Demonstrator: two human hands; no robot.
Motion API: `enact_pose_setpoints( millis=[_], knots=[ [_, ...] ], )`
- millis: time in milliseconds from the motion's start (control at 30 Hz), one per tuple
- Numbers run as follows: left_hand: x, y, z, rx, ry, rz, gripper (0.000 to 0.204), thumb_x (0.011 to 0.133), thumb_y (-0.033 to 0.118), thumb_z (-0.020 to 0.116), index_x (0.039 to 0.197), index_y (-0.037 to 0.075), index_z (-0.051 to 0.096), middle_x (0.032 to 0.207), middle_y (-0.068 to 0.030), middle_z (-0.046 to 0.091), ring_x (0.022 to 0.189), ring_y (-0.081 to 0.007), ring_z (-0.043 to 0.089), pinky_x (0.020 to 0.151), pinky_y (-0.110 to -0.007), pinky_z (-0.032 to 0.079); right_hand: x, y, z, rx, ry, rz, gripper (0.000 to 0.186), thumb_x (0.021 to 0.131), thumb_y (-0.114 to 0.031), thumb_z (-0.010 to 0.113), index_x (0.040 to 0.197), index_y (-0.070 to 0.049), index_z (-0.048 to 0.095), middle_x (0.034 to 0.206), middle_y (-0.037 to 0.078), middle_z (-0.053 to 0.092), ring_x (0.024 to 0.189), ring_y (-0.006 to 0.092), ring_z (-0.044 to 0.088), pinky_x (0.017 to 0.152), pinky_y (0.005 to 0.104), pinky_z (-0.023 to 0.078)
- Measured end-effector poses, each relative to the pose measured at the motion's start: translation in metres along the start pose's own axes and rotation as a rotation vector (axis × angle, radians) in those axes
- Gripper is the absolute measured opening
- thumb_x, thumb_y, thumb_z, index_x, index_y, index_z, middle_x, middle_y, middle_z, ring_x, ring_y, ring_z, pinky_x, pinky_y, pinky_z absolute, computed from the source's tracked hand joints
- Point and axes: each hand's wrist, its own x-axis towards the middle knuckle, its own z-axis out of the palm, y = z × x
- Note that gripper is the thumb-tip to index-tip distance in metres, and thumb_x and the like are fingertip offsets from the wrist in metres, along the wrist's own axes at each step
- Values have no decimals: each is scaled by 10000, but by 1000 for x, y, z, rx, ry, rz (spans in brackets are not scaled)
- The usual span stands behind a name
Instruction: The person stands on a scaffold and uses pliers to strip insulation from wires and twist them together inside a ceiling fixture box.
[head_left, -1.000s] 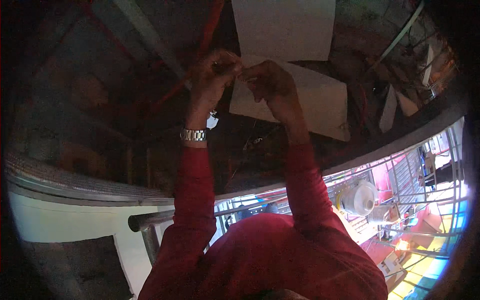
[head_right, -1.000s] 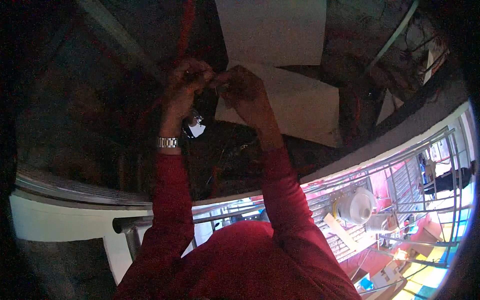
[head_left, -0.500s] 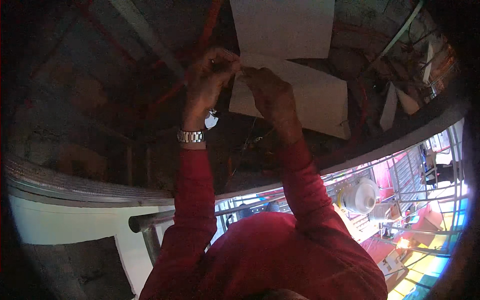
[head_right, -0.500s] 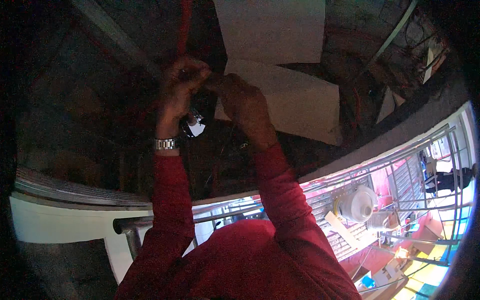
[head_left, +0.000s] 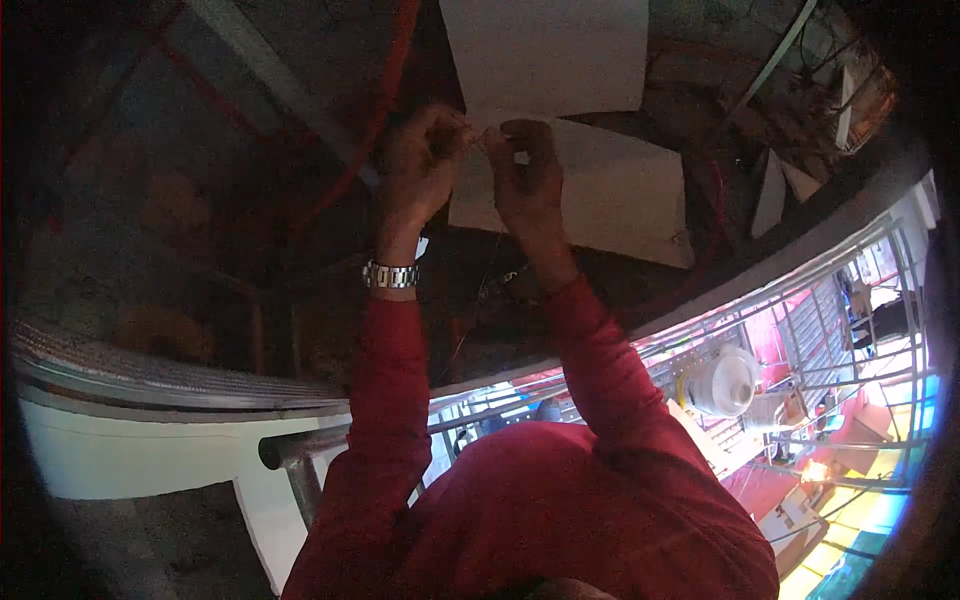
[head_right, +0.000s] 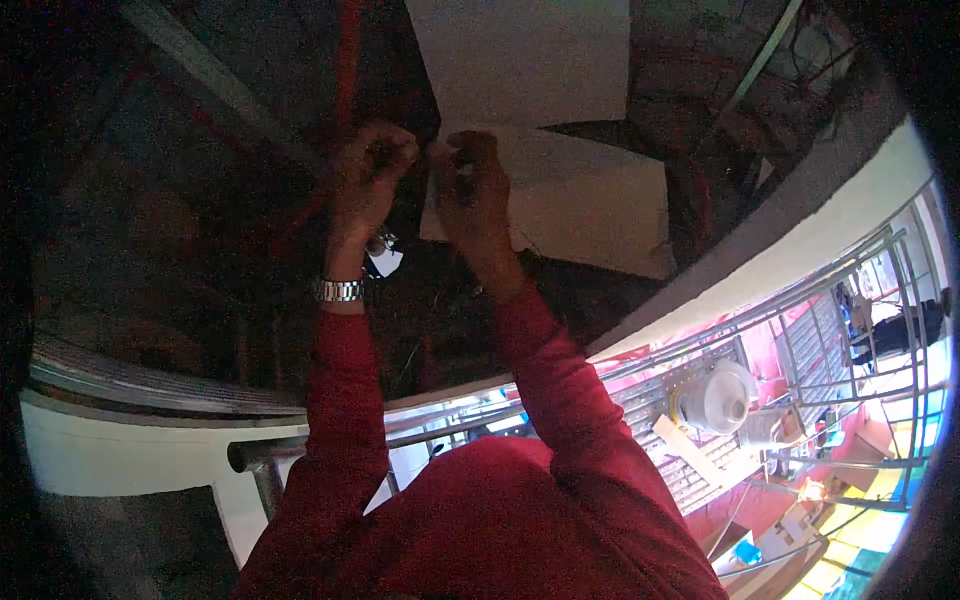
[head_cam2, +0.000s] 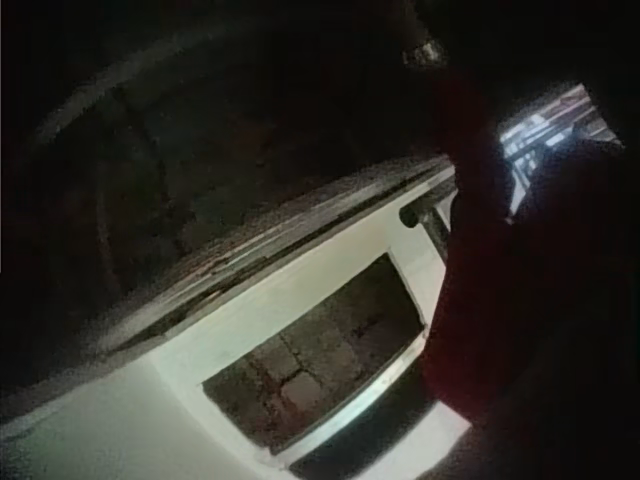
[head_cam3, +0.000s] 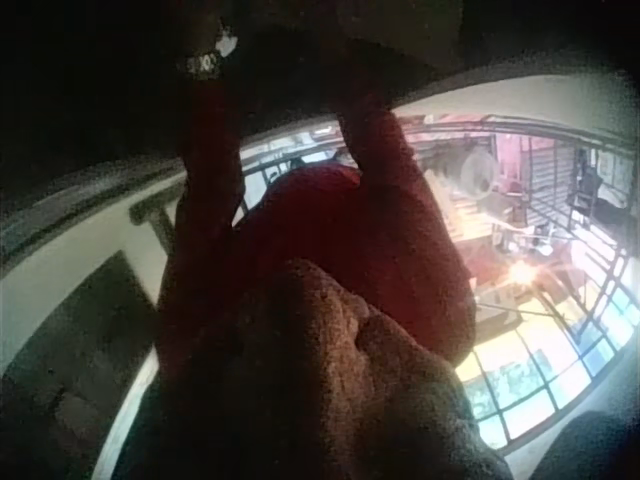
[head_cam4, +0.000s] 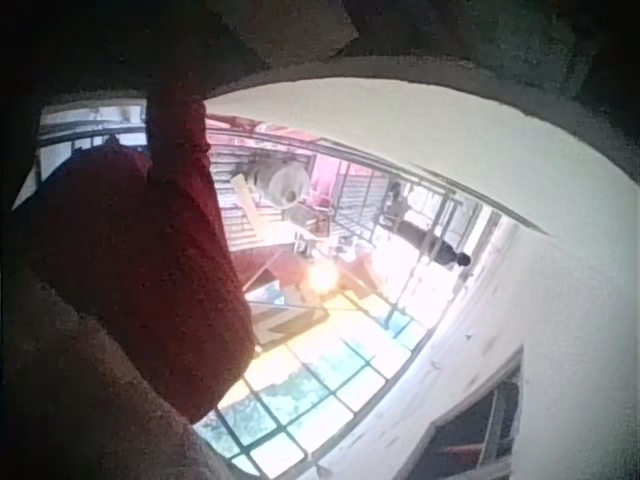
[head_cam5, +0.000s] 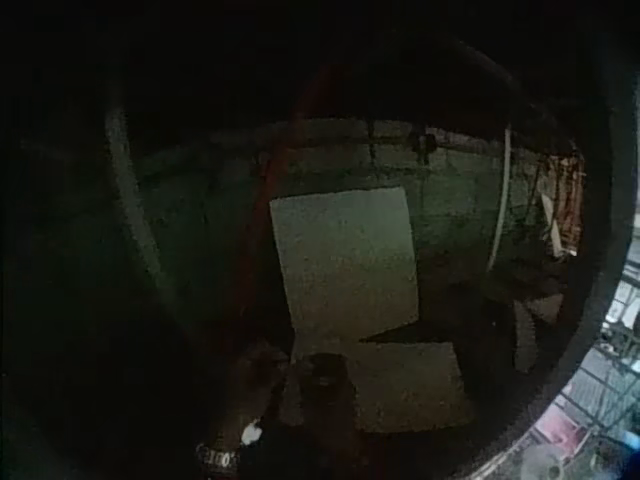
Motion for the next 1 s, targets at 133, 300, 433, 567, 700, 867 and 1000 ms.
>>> enact_pose_setpoints(
  millis=[133,300,433,567,700,867,1000],
  knots=[
    [0,5,2,-43,-14,-38,150,952,199,734,1043,84,705,1035,-47,731,978,-180,693,882,-368,544,-5,-18,-7,-275,-170,-108,283,955,-40,623,1233,-31,574,1170,200,597,960,363,683,800,430,585],
    [3,-4,2,-22,34,56,142,966,225,711,981,85,701,935,-33,728,857,-131,691,767,-320,551,-5,-8,-5,-511,-134,-215,229,963,-48,650,1192,-40,647,1133,185,630,980,319,667,791,388,586],
    [4,-5,2,27,-11,53,171,960,260,724,983,92,705,936,-39,734,855,-129,700,757,-322,558,-4,-1,-9,-690,-213,-297,179,967,-44,633,1141,-25,668,1096,159,660,912,296,684,739,384,578],
    [2,-9,-1,-18,-49,41,214,946,297,746,983,90,706,934,-37,735,858,-128,700,752,-325,558,7,-32,-25,-189,-258,96,142,929,-99,674,1050,-31,702,943,88,688,740,207,637,647,316,521],
    [-1,-12,-2,-227,-29,32,225,933,303,765,987,90,712,947,-25,736,839,-120,690,738,-329,551,9,-36,-30,211,-354,491,189,911,-136,699,1070,-34,705,936,74,690,685,172,603,628,313,500],
    [3,-7,-2,-157,-11,5,214,916,279,783,987,88,720,923,-19,738,807,-105,681,717,-310,543,3,-26,-28,250,-373,259,232,968,-155,675,1176,-55,681,968,46,683,697,110,586,632,283,486],
    [5,-8,-7,-130,-6,-29,199,903,271,793,973,95,732,843,3,723,698,-57,605,604,-261,459,6,-40,-36,-1,-509,115,258,965,-92,694,1217,-50,654,1014,83,678,766,141,648,683,320,530]
  ],
)
